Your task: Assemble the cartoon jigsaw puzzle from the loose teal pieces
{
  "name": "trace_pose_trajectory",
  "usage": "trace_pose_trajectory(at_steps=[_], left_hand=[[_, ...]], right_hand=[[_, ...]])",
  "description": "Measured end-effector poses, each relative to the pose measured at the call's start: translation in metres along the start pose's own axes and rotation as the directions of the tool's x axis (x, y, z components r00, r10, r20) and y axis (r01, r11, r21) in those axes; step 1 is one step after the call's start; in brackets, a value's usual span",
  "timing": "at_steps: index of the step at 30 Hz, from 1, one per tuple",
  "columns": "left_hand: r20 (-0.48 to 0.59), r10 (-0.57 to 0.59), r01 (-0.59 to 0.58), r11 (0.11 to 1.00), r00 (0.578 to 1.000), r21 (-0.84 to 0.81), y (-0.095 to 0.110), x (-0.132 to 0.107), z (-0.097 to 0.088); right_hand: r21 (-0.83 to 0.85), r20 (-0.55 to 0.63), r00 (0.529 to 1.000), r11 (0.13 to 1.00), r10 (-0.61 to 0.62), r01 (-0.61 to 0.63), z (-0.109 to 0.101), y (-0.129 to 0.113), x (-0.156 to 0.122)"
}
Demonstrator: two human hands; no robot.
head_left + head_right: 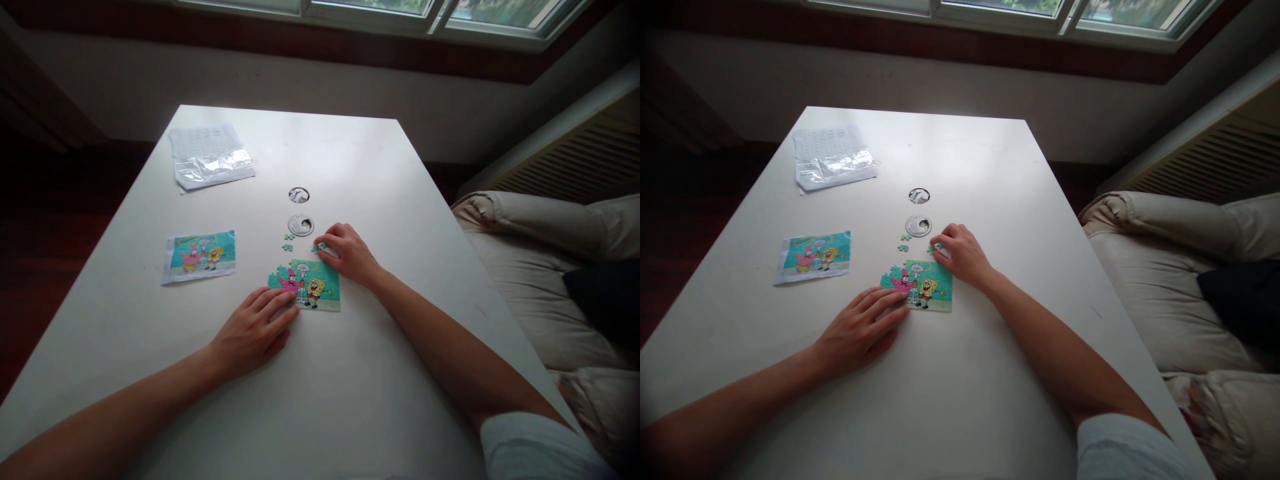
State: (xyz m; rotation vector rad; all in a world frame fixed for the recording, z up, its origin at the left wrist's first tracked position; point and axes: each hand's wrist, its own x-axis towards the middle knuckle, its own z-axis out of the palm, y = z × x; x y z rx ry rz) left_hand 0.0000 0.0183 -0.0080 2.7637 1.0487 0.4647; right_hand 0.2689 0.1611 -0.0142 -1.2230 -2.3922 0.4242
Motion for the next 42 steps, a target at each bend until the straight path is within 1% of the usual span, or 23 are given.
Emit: trace_pose_trajectory(at_steps=[4, 12, 16, 21, 26, 30, 32, 34, 36, 38, 40, 42], left_hand=[[-0.012, 0.005, -0.005, 1.000, 1.000, -0.006, 0.001, 0.001, 0.000], [-0.015, 0.012, -0.013, 1.000, 1.000, -0.011, -0.001, 0.000, 0.001], [-0.022, 0.028, -0.028, 1.000, 0.999, -0.013, 0.000, 0.000, 0.002], [-0.012, 0.062, -0.063, 0.998, 0.998, -0.023, 0.000, 0.000, 0.002], [-0.017, 0.058, -0.058, 0.998, 0.998, -0.035, 0.000, 0.000, 0.001], [-0.024, 0.056, -0.057, 0.997, 0.998, -0.045, 0.000, 0.000, 0.000], [-0.026, 0.055, -0.056, 0.997, 0.998, -0.046, 0.001, 0.000, 0.000], [-0.029, 0.057, -0.058, 0.997, 0.998, -0.044, 0.001, 0.000, -0.001], [-0.031, 0.062, -0.064, 0.997, 0.998, -0.046, 0.002, 0.000, -0.001], [-0.031, 0.062, -0.064, 0.996, 0.998, -0.058, 0.003, 0.000, -0.001], [-0.028, 0.053, -0.055, 0.996, 0.998, -0.072, 0.004, 0.000, 0.000], [-0.022, 0.044, -0.045, 0.996, 0.999, -0.074, 0.005, 0.001, 0.000]], right_hand=[[-0.055, 0.029, 0.999, 0.998, -0.017, 0.018, -0.002, -0.002, 0.001], [-0.137, 0.101, 0.994, 0.990, 0.051, -0.037, -0.005, -0.008, 0.002], [-0.140, 0.129, 0.990, 0.989, 0.059, -0.041, -0.006, -0.009, 0.002], [-0.118, 0.122, 0.992, 0.993, 0.039, -0.025, -0.006, -0.010, 0.000], [-0.090, 0.108, 0.993, 0.995, -0.039, 0.049, -0.004, -0.016, -0.001], [0.012, 0.091, 0.993, 0.997, -0.074, 0.073, -0.003, -0.020, -0.002], [0.115, 0.069, 0.995, 0.992, -0.068, 0.060, -0.003, -0.022, -0.001], [0.249, 0.059, 0.997, 0.968, -0.047, 0.031, -0.003, -0.026, -0.001], [0.378, 0.052, 0.999, 0.925, 0.009, -0.028, -0.001, -0.031, -0.001], [0.471, 0.056, 0.994, 0.875, 0.098, -0.113, 0.001, -0.037, -0.001], [0.529, 0.075, 0.982, 0.828, 0.175, -0.188, 0.004, -0.042, -0.002], [0.559, 0.099, 0.974, 0.798, 0.205, -0.225, 0.006, -0.047, -0.004]])
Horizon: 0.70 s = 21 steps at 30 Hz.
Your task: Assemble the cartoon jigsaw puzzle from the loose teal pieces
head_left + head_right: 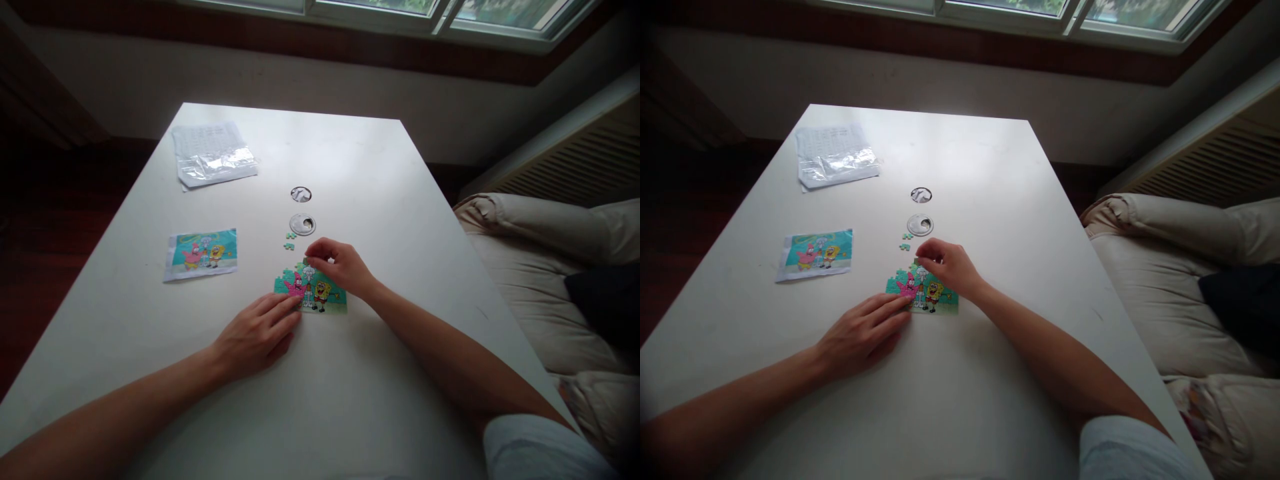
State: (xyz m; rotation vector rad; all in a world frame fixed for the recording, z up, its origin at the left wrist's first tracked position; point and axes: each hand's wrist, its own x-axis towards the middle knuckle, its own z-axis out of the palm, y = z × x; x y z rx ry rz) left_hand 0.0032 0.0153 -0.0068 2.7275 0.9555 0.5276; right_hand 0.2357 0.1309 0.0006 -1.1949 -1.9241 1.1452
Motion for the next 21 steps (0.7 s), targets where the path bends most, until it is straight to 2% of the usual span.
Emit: trace_pose_trajectory(at_steps=[9, 14, 21], left_hand=[[-0.011, 0.013, -0.012, 0.998, 1.000, 0.054, 0.003, 0.003, 0.002], [-0.009, 0.015, -0.015, 0.998, 1.000, 0.060, 0.003, 0.002, 0.005], [-0.007, 0.017, -0.017, 0.998, 1.000, 0.067, 0.003, 0.003, 0.006]], right_hand=[[-0.129, 0.010, 0.998, 0.990, -0.061, 0.062, 0.017, -0.005, 0.003], [-0.270, 0.021, 0.993, 0.956, -0.112, 0.114, 0.018, 0.001, 0.010], [-0.376, 0.049, 0.981, 0.906, -0.190, 0.194, 0.020, 0.008, 0.014]])
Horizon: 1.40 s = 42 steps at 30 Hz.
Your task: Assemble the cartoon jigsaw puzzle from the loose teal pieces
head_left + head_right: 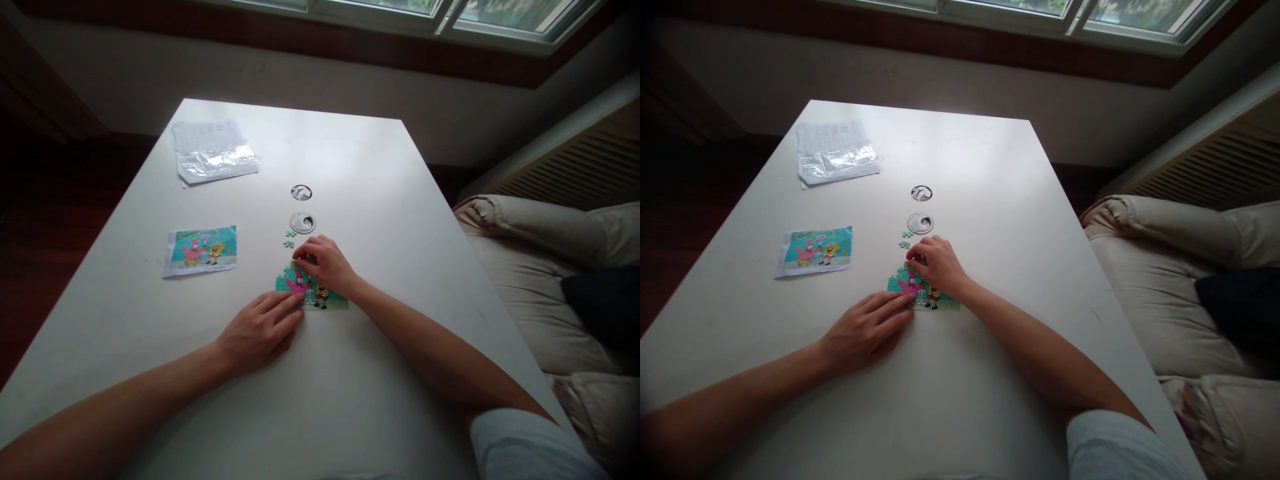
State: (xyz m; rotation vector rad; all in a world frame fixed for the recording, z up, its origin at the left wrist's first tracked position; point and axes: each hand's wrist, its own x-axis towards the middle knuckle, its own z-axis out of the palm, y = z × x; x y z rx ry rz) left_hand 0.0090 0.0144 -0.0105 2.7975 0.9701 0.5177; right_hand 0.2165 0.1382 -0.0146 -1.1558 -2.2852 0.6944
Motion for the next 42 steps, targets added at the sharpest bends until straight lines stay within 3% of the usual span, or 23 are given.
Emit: trace_pose_trajectory(at_steps=[11, 19, 23, 32, 42], left_hand=[[0.007, -0.002, 0.002, 1.000, 1.000, -0.008, -0.0003, 0.0008, 0.0001], [0.001, -0.010, 0.010, 1.000, 1.000, -0.030, -0.0001, -0.0008, 0.0011], [0.009, -0.012, 0.013, 0.999, 1.000, -0.031, 0.0002, -0.0003, 0.0007], [0.013, -0.009, 0.010, 1.000, 1.000, -0.030, -0.0005, -0.0007, 0.0003], [0.011, -0.012, 0.013, 0.999, 1.000, -0.036, -0.0002, -0.0009, 0.0009]], right_hand=[[-0.016, -0.036, 0.999, 0.999, -0.036, 0.036, 0.0034, 0.0008, 0.0013], [0.156, -0.076, 0.997, 0.988, 0.010, 0.002, 0.0021, 0.0020, -0.0004], [0.213, -0.055, 0.998, 0.976, -0.033, 0.044, 0.0007, 0.0029, -0.0015], [0.032, -0.025, 0.993, 0.993, -0.112, 0.113, 0.0015, 0.0044, -0.0032], [0.056, -0.066, 0.995, 0.995, -0.080, 0.084, 0.0011, 0.0030, -0.0035]])
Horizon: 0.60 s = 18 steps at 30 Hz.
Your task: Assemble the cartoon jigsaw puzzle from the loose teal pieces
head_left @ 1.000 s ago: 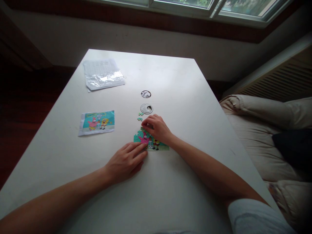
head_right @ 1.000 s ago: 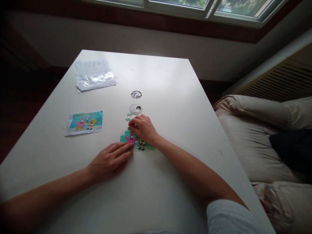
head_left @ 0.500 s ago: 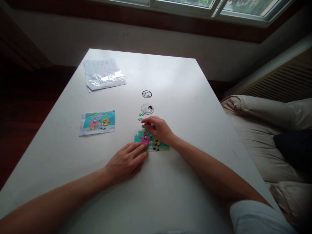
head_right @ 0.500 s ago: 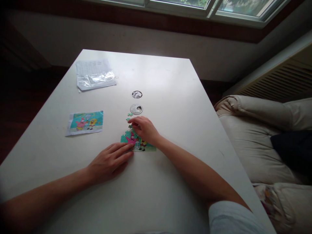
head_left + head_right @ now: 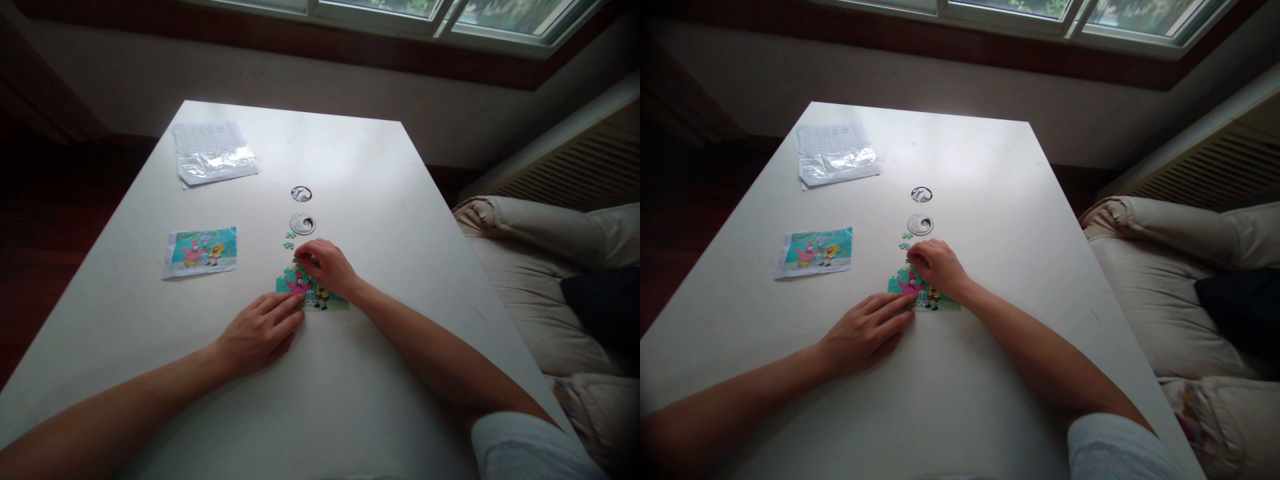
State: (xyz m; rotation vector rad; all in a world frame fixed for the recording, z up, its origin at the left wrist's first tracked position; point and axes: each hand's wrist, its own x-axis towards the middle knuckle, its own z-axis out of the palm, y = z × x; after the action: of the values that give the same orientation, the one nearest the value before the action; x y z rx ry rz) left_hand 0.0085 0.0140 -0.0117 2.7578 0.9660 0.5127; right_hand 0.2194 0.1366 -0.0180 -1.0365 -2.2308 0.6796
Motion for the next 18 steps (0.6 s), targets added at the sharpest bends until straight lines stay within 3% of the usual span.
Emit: trace_pose_trajectory(at_steps=[11, 18], left_hand=[[0.009, -0.001, 0.001, 1.000, 1.000, 0.000, 0.0002, 0.0003, -0.0013], [0.021, 0.003, -0.003, 1.000, 1.000, 0.006, -0.0002, 0.0004, -0.0010]], right_hand=[[0.181, 0.011, 0.990, 0.974, 0.138, -0.137, -0.0013, -0.0049, -0.0015], [0.140, -0.023, 0.995, 0.986, 0.094, -0.090, -0.0006, -0.0023, -0.0011]])
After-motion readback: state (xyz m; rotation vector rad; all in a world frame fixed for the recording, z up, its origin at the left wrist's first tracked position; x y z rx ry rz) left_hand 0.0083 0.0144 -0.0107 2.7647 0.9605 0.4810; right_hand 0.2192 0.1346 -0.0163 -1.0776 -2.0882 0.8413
